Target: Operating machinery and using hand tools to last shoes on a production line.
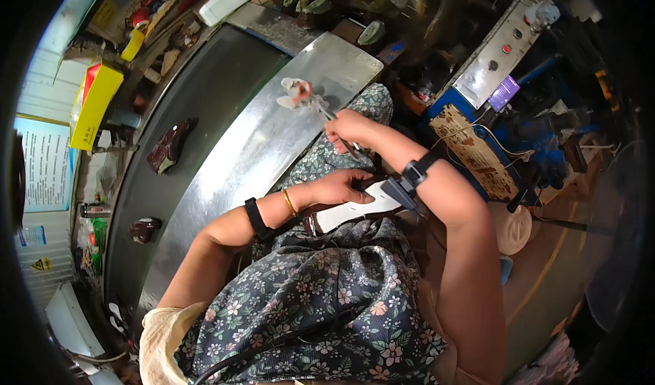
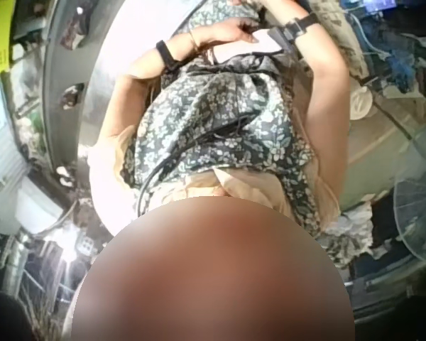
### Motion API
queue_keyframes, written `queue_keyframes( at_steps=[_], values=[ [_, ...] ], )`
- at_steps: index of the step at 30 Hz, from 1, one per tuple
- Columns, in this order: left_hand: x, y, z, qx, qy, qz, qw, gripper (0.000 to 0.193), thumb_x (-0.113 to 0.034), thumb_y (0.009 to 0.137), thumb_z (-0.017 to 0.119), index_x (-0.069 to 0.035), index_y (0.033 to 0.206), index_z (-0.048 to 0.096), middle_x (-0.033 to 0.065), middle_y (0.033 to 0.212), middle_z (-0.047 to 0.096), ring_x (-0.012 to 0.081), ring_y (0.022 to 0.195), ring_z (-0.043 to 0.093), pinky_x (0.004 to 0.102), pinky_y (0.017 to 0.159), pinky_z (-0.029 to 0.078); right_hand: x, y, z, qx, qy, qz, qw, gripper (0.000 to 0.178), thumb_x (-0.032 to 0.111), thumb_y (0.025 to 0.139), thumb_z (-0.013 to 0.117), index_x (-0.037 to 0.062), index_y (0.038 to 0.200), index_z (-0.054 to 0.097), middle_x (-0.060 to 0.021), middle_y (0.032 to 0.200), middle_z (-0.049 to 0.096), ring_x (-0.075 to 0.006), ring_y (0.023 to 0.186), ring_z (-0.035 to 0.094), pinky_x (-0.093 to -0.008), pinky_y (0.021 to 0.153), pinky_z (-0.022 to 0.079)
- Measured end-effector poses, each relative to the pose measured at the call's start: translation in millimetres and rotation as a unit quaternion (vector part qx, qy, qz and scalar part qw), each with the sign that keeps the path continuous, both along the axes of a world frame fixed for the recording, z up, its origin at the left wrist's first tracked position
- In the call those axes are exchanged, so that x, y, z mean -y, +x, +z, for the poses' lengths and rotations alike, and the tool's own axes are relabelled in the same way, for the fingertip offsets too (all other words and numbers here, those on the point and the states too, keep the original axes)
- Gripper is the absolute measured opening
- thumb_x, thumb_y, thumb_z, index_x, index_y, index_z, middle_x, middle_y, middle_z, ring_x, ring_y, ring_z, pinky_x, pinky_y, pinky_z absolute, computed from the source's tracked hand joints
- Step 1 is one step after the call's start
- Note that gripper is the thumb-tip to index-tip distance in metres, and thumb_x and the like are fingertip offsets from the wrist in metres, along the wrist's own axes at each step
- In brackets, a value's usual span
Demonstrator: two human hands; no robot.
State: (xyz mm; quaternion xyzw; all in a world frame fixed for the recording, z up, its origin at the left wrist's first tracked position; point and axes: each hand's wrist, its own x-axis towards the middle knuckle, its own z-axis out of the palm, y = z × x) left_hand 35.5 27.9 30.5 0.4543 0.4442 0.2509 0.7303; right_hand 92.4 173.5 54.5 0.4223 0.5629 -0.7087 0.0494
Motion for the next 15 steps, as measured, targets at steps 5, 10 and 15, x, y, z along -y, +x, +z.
queue_keyframes(
  at_steps=[5,10,15],
  values=[
    [-6,-7,-8,-0.115,0.065,-0.025,0.991,0.066,-0.026,0.081,0.079,0.004,0.132,0.051,0.0095,0.116,0.064,0.0145,0.104,0.058,0.0294,0.094,0.045,-12,60,16,-0.121,-0.061,0.054,0.989,0.036,0.029,0.094,0.06,0.0024,0.118,0.061,-0.0012,0.096,0.061,-0.0104,0.091,0.058,-0.0278,0.083,0.051],
    [-18,-3,0,-0.075,-0.057,-0.097,0.991,0.061,-0.021,0.084,0.076,0.006,0.132,0.05,0.0088,0.109,0.066,0.0134,0.099,0.059,0.0285,0.089,0.048,28,164,76,-0.038,0.295,0.072,0.952,0.028,0.027,0.1,0.051,0.0031,0.111,0.062,-0.0006,0.099,0.061,-0.0099,0.093,0.055,-0.0294,0.086,0.044],
    [-19,6,0,-0.055,-0.043,-0.074,0.995,0.058,-0.025,0.08,0.078,0.001,0.127,0.056,0.0085,0.103,0.067,0.0148,0.091,0.061,0.0295,0.081,0.049,101,243,82,-0.003,0.012,-0.064,0.998,0.029,0.029,0.102,0.05,0.0024,0.107,0.06,-0.0032,0.097,0.063,-0.011,0.092,0.059,-0.027,0.084,0.048]
  ],
)
